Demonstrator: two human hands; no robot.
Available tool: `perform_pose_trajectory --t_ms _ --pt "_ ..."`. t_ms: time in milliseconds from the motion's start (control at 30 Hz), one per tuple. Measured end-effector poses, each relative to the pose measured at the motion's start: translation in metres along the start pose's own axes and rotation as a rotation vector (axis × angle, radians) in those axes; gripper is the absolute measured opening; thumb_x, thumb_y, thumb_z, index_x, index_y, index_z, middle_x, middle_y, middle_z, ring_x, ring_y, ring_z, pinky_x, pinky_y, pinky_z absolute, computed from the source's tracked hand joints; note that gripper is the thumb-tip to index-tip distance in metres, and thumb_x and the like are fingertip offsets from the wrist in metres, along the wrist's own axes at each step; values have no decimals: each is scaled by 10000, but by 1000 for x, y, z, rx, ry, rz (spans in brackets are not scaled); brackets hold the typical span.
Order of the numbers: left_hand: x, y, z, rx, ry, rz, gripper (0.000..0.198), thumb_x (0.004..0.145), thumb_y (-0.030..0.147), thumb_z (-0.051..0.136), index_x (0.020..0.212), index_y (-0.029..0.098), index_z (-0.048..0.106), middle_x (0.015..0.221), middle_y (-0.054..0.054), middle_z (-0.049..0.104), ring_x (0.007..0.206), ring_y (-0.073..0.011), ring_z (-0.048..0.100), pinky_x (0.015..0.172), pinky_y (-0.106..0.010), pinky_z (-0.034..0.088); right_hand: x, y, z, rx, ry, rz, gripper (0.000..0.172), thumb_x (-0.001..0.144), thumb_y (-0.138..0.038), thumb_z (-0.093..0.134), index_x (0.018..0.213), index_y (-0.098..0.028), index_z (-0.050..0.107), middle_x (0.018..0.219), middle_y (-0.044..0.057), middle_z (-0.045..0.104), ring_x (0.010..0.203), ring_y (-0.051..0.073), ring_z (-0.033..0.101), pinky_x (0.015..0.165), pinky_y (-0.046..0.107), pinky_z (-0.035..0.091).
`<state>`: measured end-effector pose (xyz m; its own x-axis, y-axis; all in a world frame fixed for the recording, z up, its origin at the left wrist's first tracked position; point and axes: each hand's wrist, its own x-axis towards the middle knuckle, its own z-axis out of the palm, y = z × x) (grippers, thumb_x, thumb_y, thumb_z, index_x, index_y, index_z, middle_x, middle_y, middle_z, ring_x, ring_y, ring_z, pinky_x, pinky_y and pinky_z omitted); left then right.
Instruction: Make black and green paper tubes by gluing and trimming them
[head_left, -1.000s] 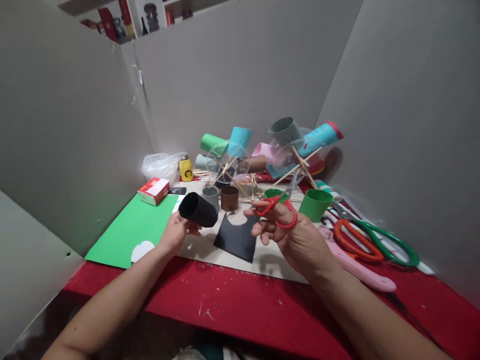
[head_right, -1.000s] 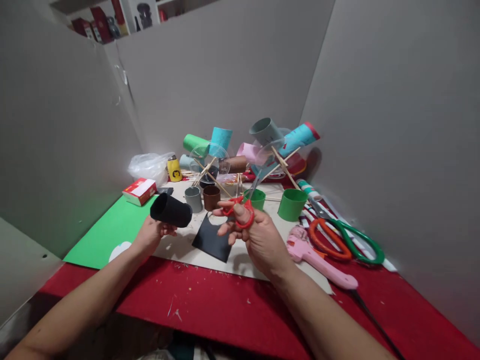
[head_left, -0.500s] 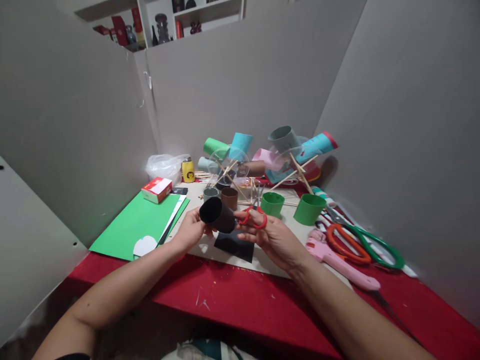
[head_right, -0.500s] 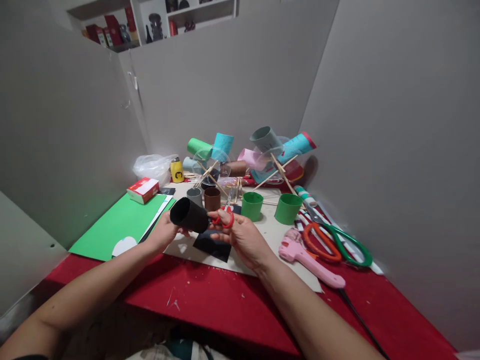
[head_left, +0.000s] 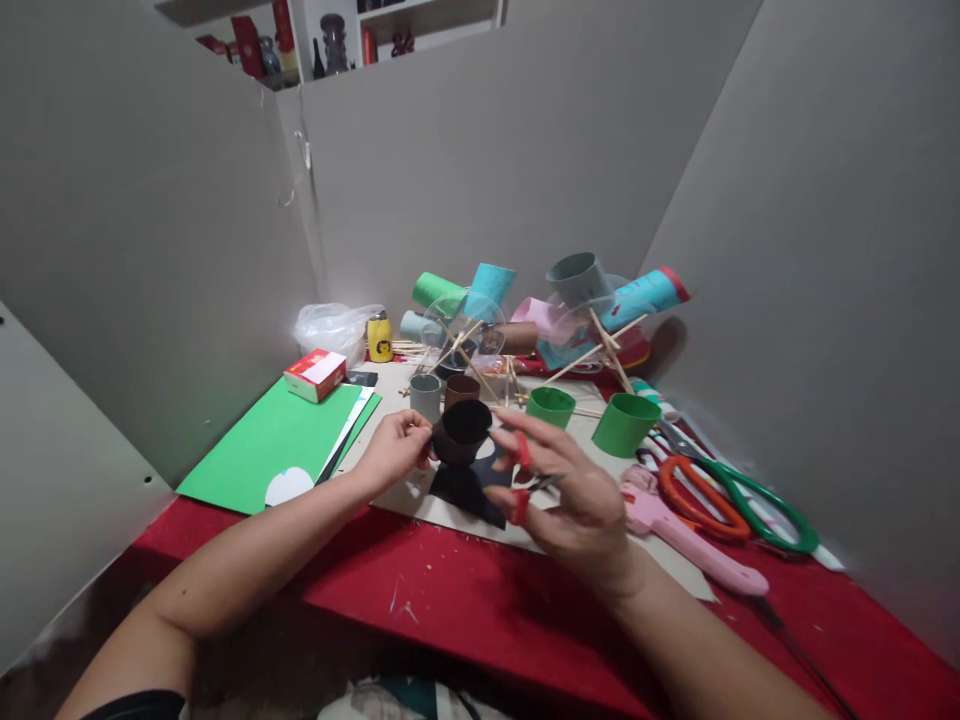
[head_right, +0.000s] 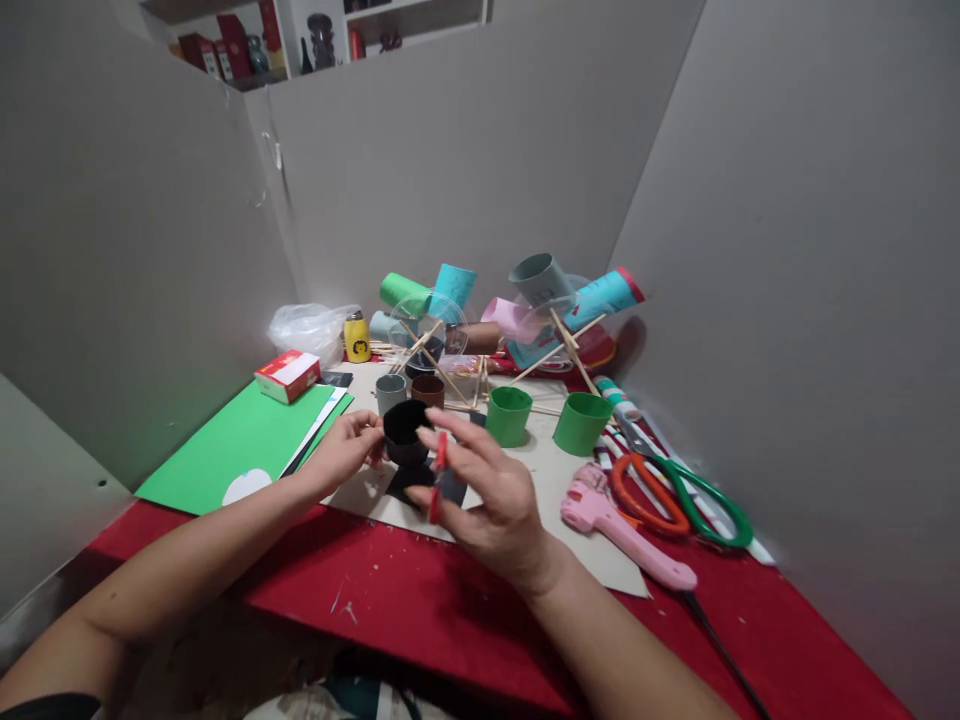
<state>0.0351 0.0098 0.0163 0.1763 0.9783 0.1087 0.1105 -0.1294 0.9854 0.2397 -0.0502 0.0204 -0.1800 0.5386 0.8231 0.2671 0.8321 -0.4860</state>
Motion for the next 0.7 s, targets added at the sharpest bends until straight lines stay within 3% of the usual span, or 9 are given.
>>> perform_pose_trajectory --t_ms 67,133,233,367,500,600,700 --pt "1 -3 3 19 -20 -9 130 754 242 582 664 181 511 453 39 561 363 -77 480 399 -177 357 -1 0 2 -110 -141 -122 494 810 -162 710 1290 -233 614 1326 142 615 1153 279 624 910 387 556" --pt "2 -4 7 43 -32 -12 126 760 237 565 666 185 499 440 52 533 359 -78 476 396 -175 355 1 1 4 -172 -167 -117 426 830 -204 699 1251 -221 639 1220 131 684 1126 272 643 916 374 553" --pt "2 -4 10 94 -68 -11 137 794 262 521 687 183 494 466 40 545 370 -82 495 403 -177 370 6 2 3 -210 -104 -48 315 850 -255 687 1161 -202 684 1033 111 748 901 235 712 795 330 584" --pt "3 -3 8 216 -124 30 288 896 387 403 766 165 532 617 -29 646 441 -103 565 452 -207 438 11 6 -8 -267 52 53 288 854 -332 672 1099 -183 702 875 77 752 635 187 680 609 296 571" --pt "6 -5 5 443 -107 151 272 914 374 433 951 154 589 893 -77 697 637 -140 642 582 -256 510 18 20 -26 -349 195 157 324 886 -411 610 1077 -164 696 776 49 735 579 183 661 558 293 550" --pt "11 -7 9 653 -155 255 282 872 311 579 1104 155 608 1044 -88 683 843 -198 660 776 -344 532 22 29 -39 -440 182 204 323 874 -452 605 1013 -182 716 818 64 746 676 219 687 604 308 536" --pt "18 -8 19 831 -272 332 336 903 326 604 1198 166 584 1156 -89 636 986 -221 632 868 -418 527 24 35 -48 -563 77 251 253 829 -464 662 862 -225 738 706 49 723 601 213 649 541 303 465"
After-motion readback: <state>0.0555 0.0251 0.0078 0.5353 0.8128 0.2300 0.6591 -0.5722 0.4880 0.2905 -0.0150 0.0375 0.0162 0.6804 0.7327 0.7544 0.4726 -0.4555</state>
